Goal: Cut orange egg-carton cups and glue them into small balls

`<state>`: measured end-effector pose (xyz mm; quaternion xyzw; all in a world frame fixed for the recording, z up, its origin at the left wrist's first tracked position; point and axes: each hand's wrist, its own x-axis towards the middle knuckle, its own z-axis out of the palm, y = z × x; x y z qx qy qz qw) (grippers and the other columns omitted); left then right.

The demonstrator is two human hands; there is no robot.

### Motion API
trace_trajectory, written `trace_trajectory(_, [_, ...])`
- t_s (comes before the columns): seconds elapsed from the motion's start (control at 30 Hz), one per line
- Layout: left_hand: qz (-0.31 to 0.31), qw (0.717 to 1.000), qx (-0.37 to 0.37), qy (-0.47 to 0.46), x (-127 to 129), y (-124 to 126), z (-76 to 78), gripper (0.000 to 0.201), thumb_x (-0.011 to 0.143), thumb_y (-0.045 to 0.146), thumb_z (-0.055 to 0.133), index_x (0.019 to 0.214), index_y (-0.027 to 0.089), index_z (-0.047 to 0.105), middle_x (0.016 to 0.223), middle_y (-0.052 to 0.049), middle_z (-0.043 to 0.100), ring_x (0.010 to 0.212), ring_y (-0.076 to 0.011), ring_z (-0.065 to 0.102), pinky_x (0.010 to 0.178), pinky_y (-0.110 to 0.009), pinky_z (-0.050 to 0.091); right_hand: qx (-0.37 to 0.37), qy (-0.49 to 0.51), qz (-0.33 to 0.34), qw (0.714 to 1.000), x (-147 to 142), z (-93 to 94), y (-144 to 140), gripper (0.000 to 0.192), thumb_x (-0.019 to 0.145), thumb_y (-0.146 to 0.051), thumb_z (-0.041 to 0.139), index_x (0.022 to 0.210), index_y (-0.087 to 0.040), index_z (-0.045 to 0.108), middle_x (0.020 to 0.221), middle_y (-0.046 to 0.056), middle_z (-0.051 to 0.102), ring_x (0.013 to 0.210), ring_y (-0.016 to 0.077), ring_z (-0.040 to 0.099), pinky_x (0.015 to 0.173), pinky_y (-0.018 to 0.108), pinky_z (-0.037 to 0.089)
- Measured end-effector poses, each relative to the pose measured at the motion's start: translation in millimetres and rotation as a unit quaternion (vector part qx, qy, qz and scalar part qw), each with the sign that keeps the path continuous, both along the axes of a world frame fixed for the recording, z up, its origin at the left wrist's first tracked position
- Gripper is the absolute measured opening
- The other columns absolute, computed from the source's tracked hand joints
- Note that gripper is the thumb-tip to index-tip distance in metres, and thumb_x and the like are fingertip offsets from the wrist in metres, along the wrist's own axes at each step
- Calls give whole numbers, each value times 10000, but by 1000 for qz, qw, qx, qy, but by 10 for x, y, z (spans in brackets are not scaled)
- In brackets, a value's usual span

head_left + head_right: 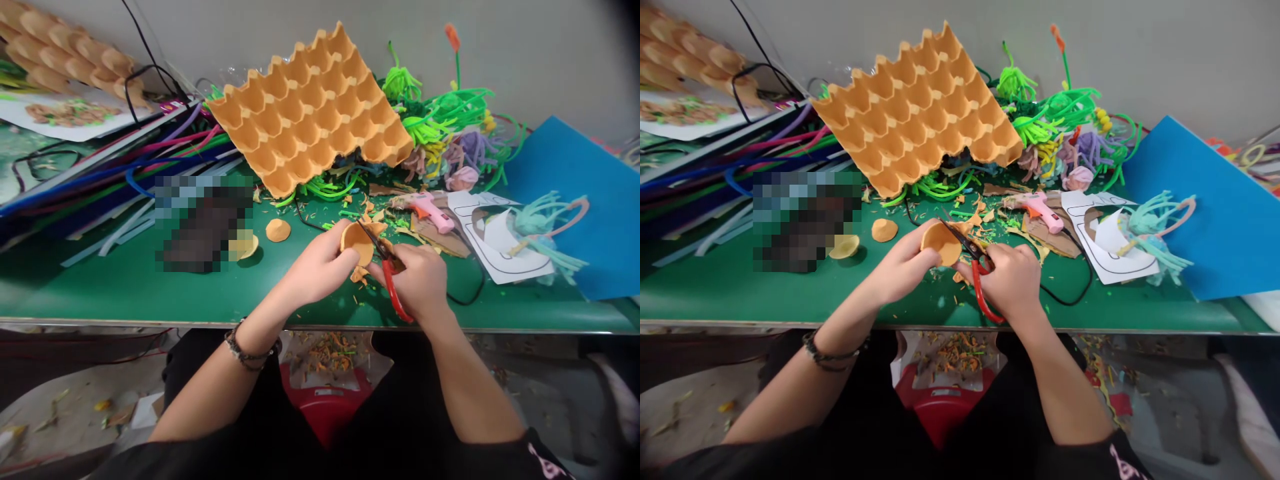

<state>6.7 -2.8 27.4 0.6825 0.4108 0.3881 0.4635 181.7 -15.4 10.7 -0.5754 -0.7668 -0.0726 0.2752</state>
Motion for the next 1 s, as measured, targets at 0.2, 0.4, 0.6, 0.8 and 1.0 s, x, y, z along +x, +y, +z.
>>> trace_trajectory(0.2, [25, 999, 14, -38, 34, -25, -1, 228, 794, 269, 447, 1005, 186, 419, 737, 29, 472, 606, -102, 435, 549, -245, 349, -54, 43, -30, 997, -35, -16, 9, 596, 783, -738, 368, 514, -207, 397, 476, 4, 448, 477, 119, 340, 528, 272, 223])
trace_trajectory(0.4, [18, 996, 43, 70, -1, -30, 19, 213, 762, 178, 442, 975, 177, 448, 760, 2, 551, 663, -128, 496, 591, -257, 379, -68, -15, 20, 997, -49, -37, 28, 606, 763, -783, 336, 665, -198, 462, 611, 24, 520, 513, 136, 403, 551, 285, 240])
trace_trajectory(0.6, [-22, 997, 39, 60, -40, -13, 25, 214, 734, 149, 430, 944, 183, 451, 774, -3, 570, 703, -146, 511, 608, -267, 393, -53, -37, 34, 997, -42, -42, 24, 597, 776, -777, 322, 682, -199, 441, 621, 9, 489, 542, 134, 407, 582, 283, 263])
trace_trajectory(0.8, [-28, 999, 30, 24, -52, -18, 27, 158, 728, 161, 442, 884, 185, 443, 733, 13, 517, 667, -129, 478, 584, -254, 370, -63, 23, 23, 997, -44, 11, 2, 606, 744, -789, 361, 565, -210, 361, 520, -20, 407, 506, 104, 299, 579, 280, 260])
trace_trajectory(1.0, [-33, 999, 29, -5, -82, 23, 20, 93, 762, 246, 468, 816, 183, 427, 740, 15, 415, 661, -109, 392, 578, -243, 350, -156, 142, 7, 977, -42, 48, 13, 618, 681, -795, 455, 513, -206, 368, 466, -35, 343, 481, 92, 266, 492, 257, 214])
